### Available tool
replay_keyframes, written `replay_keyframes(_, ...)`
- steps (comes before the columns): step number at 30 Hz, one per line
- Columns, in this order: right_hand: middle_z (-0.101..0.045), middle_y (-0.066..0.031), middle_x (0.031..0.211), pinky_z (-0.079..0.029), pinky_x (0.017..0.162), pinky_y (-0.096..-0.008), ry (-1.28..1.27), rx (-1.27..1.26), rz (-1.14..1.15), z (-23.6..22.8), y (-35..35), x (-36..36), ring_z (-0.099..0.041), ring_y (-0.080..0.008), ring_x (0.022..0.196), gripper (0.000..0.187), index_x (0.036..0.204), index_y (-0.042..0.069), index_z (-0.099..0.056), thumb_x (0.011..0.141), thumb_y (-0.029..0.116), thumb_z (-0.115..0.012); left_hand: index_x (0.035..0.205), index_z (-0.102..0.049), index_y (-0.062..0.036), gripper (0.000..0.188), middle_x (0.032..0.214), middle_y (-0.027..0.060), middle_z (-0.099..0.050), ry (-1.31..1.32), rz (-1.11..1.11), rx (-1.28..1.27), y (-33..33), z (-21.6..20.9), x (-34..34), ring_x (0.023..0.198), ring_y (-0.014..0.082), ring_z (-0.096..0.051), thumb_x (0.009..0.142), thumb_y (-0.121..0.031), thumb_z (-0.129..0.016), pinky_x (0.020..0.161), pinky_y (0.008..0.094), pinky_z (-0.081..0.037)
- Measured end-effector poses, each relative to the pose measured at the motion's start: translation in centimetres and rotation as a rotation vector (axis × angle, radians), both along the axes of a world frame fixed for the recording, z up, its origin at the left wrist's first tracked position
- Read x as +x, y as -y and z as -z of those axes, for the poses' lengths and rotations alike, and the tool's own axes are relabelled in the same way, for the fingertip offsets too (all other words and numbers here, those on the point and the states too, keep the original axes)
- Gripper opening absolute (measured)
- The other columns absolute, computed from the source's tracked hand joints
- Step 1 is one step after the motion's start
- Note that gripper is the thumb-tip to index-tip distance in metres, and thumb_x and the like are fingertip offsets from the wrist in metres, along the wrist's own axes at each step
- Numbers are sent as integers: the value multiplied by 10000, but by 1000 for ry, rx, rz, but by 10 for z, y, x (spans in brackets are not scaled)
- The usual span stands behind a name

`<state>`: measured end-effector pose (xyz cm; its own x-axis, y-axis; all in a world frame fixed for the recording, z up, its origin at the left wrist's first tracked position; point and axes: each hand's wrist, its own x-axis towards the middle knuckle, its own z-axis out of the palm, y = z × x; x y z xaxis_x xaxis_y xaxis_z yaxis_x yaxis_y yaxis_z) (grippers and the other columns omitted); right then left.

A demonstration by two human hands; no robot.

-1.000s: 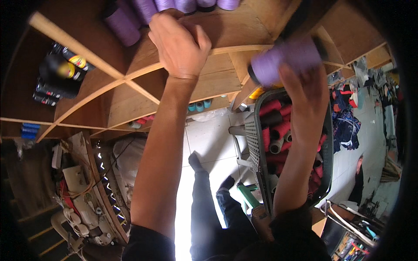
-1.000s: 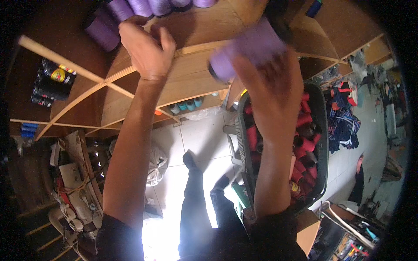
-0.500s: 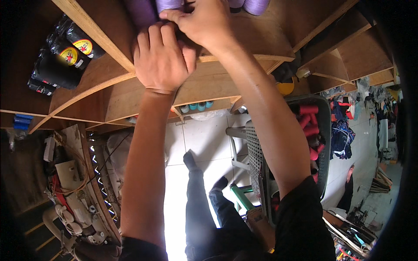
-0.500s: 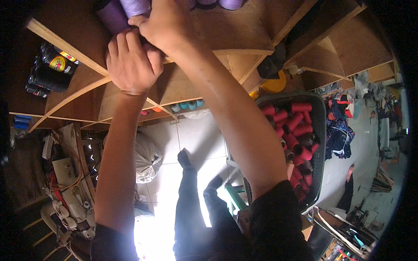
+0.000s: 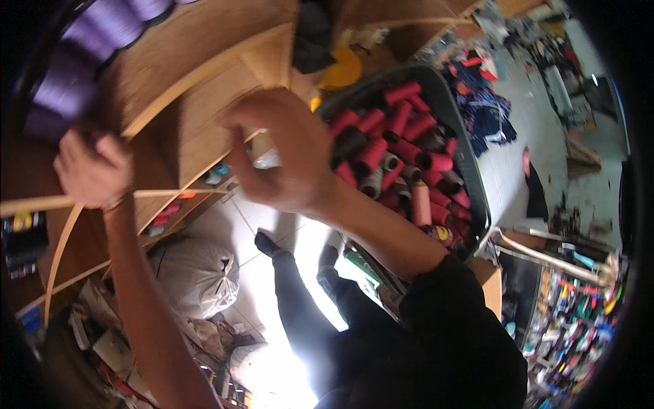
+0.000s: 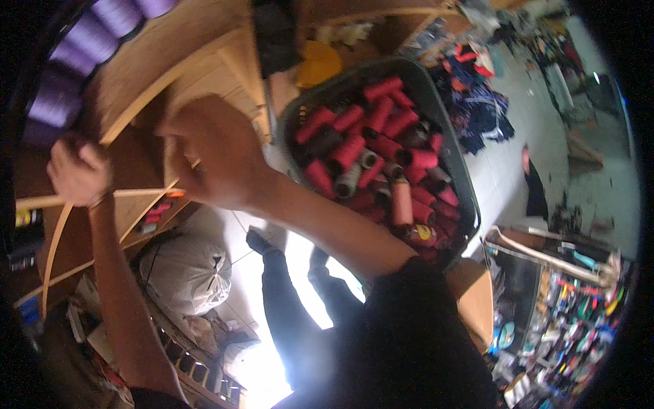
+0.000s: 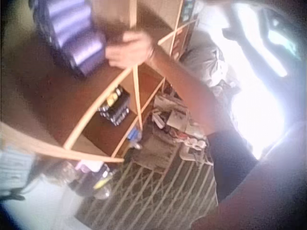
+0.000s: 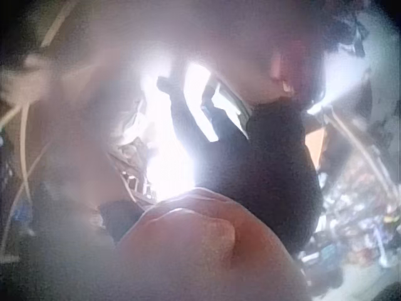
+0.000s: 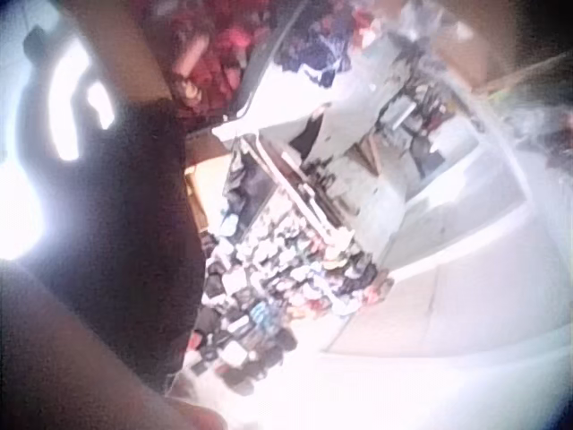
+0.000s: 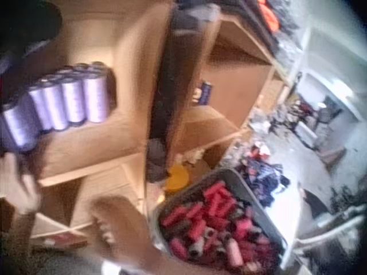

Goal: The person repeatedly picks up thread spools from a plastic basket and places them onto a wooden shelf. They handle spools of various colors, primarily purple and pink, arranging them in rows on the shelf.

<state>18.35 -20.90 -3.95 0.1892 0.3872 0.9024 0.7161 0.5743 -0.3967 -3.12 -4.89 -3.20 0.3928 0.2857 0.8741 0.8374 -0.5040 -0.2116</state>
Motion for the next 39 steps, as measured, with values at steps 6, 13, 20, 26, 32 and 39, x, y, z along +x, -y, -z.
replay_keyframes(6, -673, -145, 897, -538, 737, -392, -147, -788, 759, 106, 98, 199, -686, -296, 837, 243, 1063, 41, -653, 833, 112, -623, 836, -643, -146, 231, 809, 57, -631, -56, -97, 77, -21, 8, -17, 697, 332, -573, 888, -240, -439, 640, 438, -449)
replay_keyframes(13, -634, -100, 1192, -420, 997, -542, 629, -1181, 710, 167, 143, 240, -523, -278, 1239, 330, 1061, 89, -698, 866, 341, -614, 851, -646, -137, 250, 817, 57, -640, -98, -163, 93, -31, 15, -30, 693, 330, -557, 877, -227, -414, 644, 438, -444)
replay_keyframes(20, -672, -108, 1099, -405, 1037, -552, 677, -1564, 717, 147, 118, 267, -596, -285, 1163, 335, 1076, 111, -720, 838, 333, -637, 849, -630, -139, 244, 824, 56, -635, -26, -121, 22, -13, 8, -7, 696, 322, -550, 875, -229, -405, 645, 435, -437)
replay_keyframes(26, -617, -182, 1227, -490, 927, -535, 479, -1720, 900, 164, 85, 280, -543, -326, 1235, 356, 1150, 104, -706, 877, 312, -615, 842, -620, -138, 219, 800, 43, -608, -48, -141, 12, -11, 6, -17, 688, 314, -544, 854, -225, -420, 649, 418, -433)
replay_keyframes(32, -565, -187, 1339, -418, 1006, -583, 502, -1787, 1120, 218, 75, 310, -485, -372, 1307, 455, 1250, 107, -662, 885, 373, -604, 838, -622, -143, 215, 810, 50, -611, -39, -83, 29, -4, 3, -1, 685, 327, -543, 840, -221, -422, 643, 424, -430)
replay_keyframes(39, -618, -153, 1279, -434, 964, -602, 455, -1740, 1004, 177, 88, 290, -541, -384, 1245, 467, 1231, 107, -623, 875, 409, -624, 840, -617, -163, 216, 827, 45, -624, 20, -147, -37, 1, 2, 4, 717, 318, -566, 833, -238, -415, 640, 419, -431)
